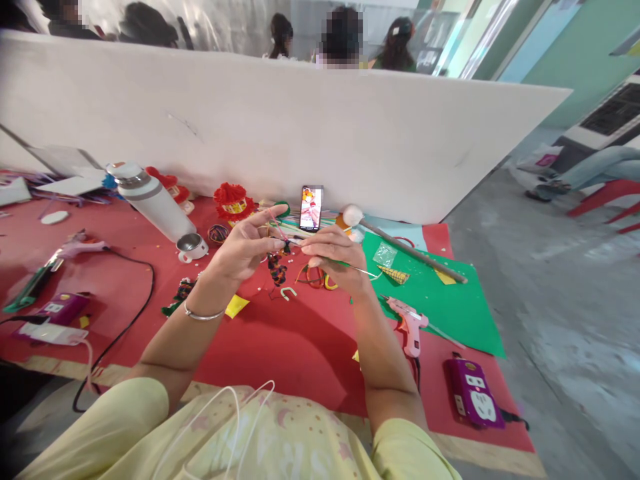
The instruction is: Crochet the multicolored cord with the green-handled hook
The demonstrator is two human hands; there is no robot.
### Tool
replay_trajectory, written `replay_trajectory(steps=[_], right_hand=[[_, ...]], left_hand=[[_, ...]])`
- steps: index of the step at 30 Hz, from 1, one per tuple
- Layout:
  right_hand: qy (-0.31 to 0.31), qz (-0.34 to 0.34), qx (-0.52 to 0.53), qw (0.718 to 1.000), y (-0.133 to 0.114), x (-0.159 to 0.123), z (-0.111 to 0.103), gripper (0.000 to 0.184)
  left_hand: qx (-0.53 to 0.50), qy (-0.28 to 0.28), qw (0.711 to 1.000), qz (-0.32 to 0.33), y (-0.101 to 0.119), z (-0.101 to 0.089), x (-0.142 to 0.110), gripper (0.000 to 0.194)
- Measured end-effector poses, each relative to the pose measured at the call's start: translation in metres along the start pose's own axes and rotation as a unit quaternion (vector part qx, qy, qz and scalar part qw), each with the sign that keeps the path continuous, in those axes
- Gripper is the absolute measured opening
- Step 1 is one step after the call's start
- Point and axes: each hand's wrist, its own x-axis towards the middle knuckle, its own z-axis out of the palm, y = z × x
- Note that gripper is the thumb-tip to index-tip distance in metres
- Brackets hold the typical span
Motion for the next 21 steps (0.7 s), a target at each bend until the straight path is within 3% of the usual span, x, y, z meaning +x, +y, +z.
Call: replay_trajectory(steps=[7,11,15,17,21], right_hand=[[-0.007,0.029,0.032,0.999,-0.008,0.003,-0.003,0.019],[0.064,0.100,0.146,0.982,0.000,-0.006,0.012,0.020],[0.112,0.193,0.221,0.949,0.007,-0.015,0.034,0.039],[0.132,0.183,0.184,0.957,0.005,-0.015,0.039,0.038],[0.123,0.109,0.001,0.986,-0.009,-0.013,0.041,0.018]], left_hand=[[0.011,-0.023,1.000,-0.012,0.005,0.000,-0.001,0.068],[0.004,-0.040,0.999,-0.001,0.007,0.003,-0.002,0.070],[-0.001,-0.035,0.999,0.002,0.002,0.008,-0.001,0.072],[0.023,-0.005,0.999,0.029,-0.003,0.011,-0.001,0.074],[0.125,0.097,0.975,0.153,-0.018,0.020,-0.003,0.080]])
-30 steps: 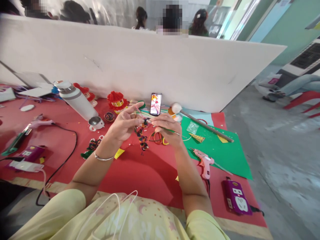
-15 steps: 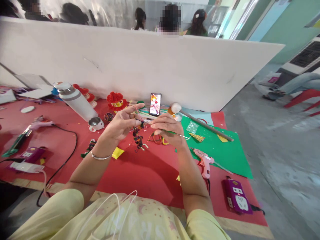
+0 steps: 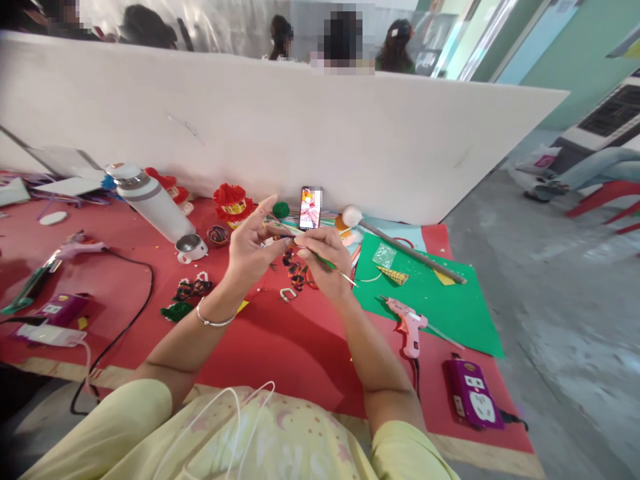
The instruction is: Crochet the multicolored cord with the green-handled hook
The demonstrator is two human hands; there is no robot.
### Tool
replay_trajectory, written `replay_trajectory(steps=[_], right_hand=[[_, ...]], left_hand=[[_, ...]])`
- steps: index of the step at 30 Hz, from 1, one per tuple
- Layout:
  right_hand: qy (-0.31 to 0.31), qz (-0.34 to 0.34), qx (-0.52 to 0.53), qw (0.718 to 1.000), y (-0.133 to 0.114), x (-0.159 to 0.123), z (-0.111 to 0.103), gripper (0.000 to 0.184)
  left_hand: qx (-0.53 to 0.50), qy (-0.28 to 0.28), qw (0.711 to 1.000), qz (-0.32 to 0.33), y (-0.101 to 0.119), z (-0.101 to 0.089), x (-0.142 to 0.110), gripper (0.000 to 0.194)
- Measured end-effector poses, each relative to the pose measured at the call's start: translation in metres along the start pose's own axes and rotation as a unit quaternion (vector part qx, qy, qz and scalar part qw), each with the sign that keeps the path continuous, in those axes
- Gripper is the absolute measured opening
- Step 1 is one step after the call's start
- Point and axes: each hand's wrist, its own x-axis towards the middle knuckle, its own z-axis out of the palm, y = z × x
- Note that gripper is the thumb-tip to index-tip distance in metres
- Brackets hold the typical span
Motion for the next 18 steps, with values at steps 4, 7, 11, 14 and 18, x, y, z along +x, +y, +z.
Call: replay_trajectory(steps=[4,7,11,14,18], right_hand=[[0.060,-0.082,-0.107,0.989,-0.007,-0.005,0.008,0.026],[0.121,-0.117,-0.103,0.980,-0.002,-0.009,0.017,0.027],[0.104,-0.072,-0.025,0.992,0.008,-0.006,0.011,0.020],[0.020,-0.048,0.015,0.999,0.015,0.004,-0.005,0.020],[-0.035,-0.086,0.012,0.996,0.018,0.016,-0.020,0.020]], left_hand=[[0.007,0.059,0.998,0.033,-0.005,0.016,-0.008,0.081],[-0.101,0.045,0.993,-0.049,-0.004,0.025,-0.009,0.085],[-0.203,-0.007,0.967,-0.155,0.000,0.019,-0.003,0.086],[-0.185,-0.036,0.965,-0.180,0.003,0.004,0.004,0.073],[-0.147,-0.044,0.978,-0.144,0.008,-0.013,0.010,0.064]])
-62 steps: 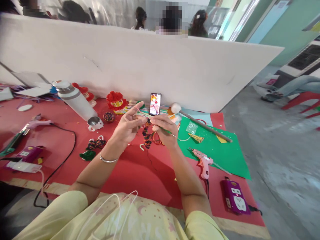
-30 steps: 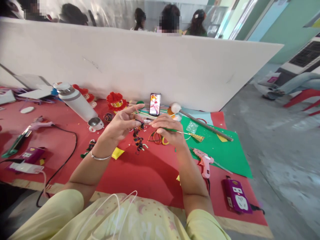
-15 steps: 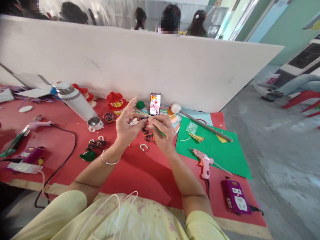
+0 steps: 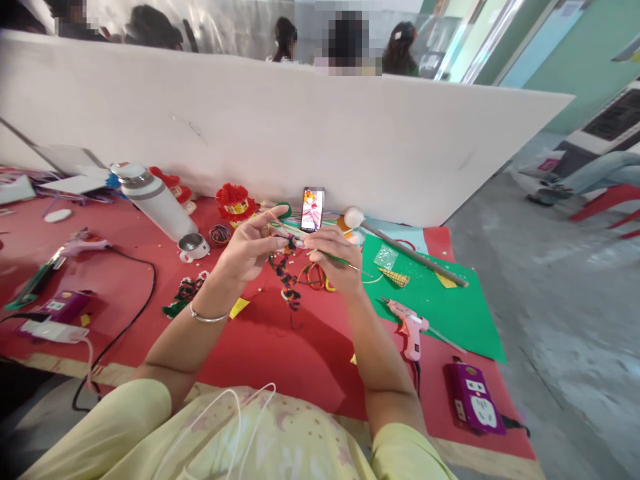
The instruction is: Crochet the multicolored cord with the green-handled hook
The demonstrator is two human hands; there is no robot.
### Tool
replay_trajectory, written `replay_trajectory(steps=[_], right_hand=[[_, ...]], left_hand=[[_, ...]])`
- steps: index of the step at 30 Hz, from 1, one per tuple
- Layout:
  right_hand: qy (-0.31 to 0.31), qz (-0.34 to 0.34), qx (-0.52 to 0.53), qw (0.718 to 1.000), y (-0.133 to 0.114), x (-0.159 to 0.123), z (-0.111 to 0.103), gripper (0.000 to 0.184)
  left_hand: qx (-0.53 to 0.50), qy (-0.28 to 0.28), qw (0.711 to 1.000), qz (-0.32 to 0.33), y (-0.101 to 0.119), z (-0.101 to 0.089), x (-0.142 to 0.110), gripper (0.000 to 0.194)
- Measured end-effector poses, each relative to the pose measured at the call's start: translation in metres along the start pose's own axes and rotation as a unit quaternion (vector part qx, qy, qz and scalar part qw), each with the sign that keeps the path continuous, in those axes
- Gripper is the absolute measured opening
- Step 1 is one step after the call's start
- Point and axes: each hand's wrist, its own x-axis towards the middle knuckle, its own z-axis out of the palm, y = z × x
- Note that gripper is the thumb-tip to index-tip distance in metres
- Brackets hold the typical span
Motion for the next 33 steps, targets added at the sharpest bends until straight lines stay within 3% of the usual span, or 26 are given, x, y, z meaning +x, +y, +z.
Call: replay_trajectory(steps=[9,14,17,21,23,26,29,33], right_hand=[[-0.049,-0.035,-0.016,0.998,-0.008,0.009,-0.009,0.022],[-0.094,0.000,0.005,0.996,-0.013,0.013,-0.019,0.018],[-0.086,0.041,0.053,0.994,-0.011,0.007,-0.012,0.022],[0.019,0.081,0.103,0.991,-0.005,-0.006,0.013,0.036],[0.060,0.088,0.075,0.991,-0.005,-0.010,0.022,0.030],[0.056,0.067,0.021,0.996,-0.010,-0.009,0.023,0.021],[0.023,0.036,-0.041,0.998,-0.015,-0.007,0.019,0.020],[0.058,-0.003,-0.129,0.990,-0.015,-0.011,0.021,0.030]], left_hand=[[0.023,-0.034,0.999,-0.010,0.008,-0.005,0.000,0.057],[0.018,-0.067,0.997,-0.041,0.012,-0.014,0.004,0.057],[0.018,-0.086,0.996,-0.033,0.009,-0.013,0.003,0.055],[0.043,-0.088,0.995,0.010,-0.005,0.002,0.000,0.059],[0.078,-0.044,0.994,0.069,-0.014,0.008,-0.002,0.063],[0.163,0.033,0.973,0.160,-0.023,0.012,-0.002,0.071],[0.219,0.044,0.952,0.207,-0.027,0.012,-0.003,0.079],[0.250,0.055,0.940,0.224,-0.028,0.016,-0.005,0.081]])
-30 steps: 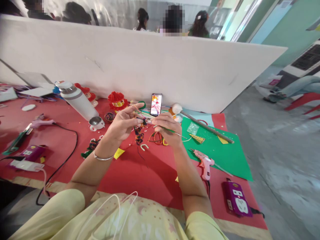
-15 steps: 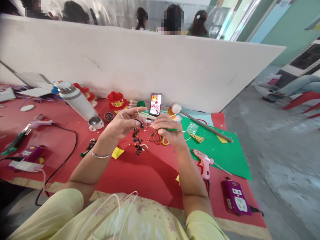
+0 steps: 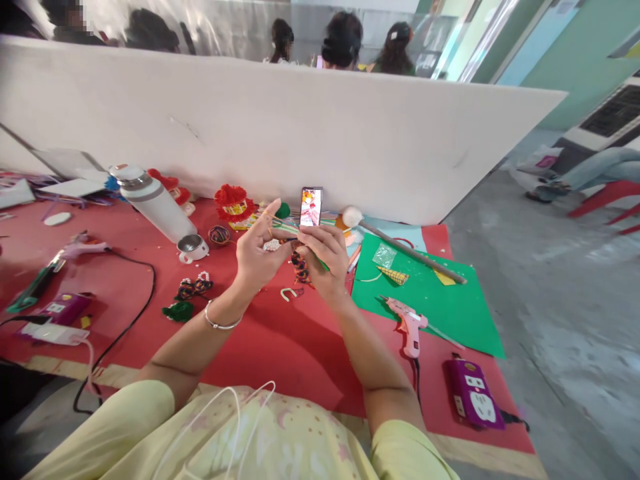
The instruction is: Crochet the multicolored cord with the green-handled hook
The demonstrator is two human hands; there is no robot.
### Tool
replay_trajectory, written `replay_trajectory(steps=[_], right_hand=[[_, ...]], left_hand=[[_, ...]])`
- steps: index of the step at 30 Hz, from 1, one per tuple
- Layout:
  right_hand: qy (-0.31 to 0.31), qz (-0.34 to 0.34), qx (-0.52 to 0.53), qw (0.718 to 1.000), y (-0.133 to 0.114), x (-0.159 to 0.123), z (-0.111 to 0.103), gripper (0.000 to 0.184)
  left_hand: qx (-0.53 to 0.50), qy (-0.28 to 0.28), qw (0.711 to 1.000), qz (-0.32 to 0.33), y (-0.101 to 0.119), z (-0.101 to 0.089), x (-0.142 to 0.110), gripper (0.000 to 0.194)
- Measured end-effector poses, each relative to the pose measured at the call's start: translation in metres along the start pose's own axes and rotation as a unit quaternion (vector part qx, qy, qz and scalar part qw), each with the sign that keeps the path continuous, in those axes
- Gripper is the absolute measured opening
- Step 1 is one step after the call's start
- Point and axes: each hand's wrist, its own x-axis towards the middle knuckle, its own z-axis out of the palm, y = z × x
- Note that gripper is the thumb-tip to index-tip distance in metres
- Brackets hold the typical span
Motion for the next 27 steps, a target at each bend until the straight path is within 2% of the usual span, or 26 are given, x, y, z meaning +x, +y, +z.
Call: replay_trajectory(steps=[4,7,10,12,15,18,20,27], right_hand=[[0.038,-0.027,-0.028,0.998,0.001,-0.007,0.004,0.028],[0.073,-0.006,-0.032,0.997,0.003,-0.010,0.007,0.022],[0.071,0.082,0.074,0.991,0.009,-0.013,0.011,0.024],[0.056,0.169,0.170,0.969,0.015,-0.013,0.012,0.034],[0.019,0.250,0.295,0.922,0.023,-0.009,0.006,0.039],[-0.065,0.260,0.366,0.892,0.029,0.000,-0.008,0.028],[-0.112,0.252,0.373,0.886,0.031,0.005,-0.019,0.025],[-0.218,0.220,0.317,0.897,0.025,0.020,-0.047,0.018]], left_hand=[[-0.063,-0.003,0.997,-0.043,0.001,0.005,-0.002,0.081],[-0.134,0.000,0.987,-0.087,0.003,0.007,0.000,0.082],[-0.242,-0.067,0.951,-0.178,0.007,0.002,0.006,0.080],[-0.272,-0.122,0.927,-0.227,0.011,-0.006,0.012,0.079],[-0.253,-0.178,0.917,-0.253,0.015,-0.019,0.019,0.079],[-0.206,-0.194,0.928,-0.244,0.015,-0.028,0.023,0.079],[-0.168,-0.206,0.935,-0.235,0.015,-0.031,0.025,0.080],[-0.031,-0.237,0.954,-0.179,0.016,-0.033,0.030,0.072]])
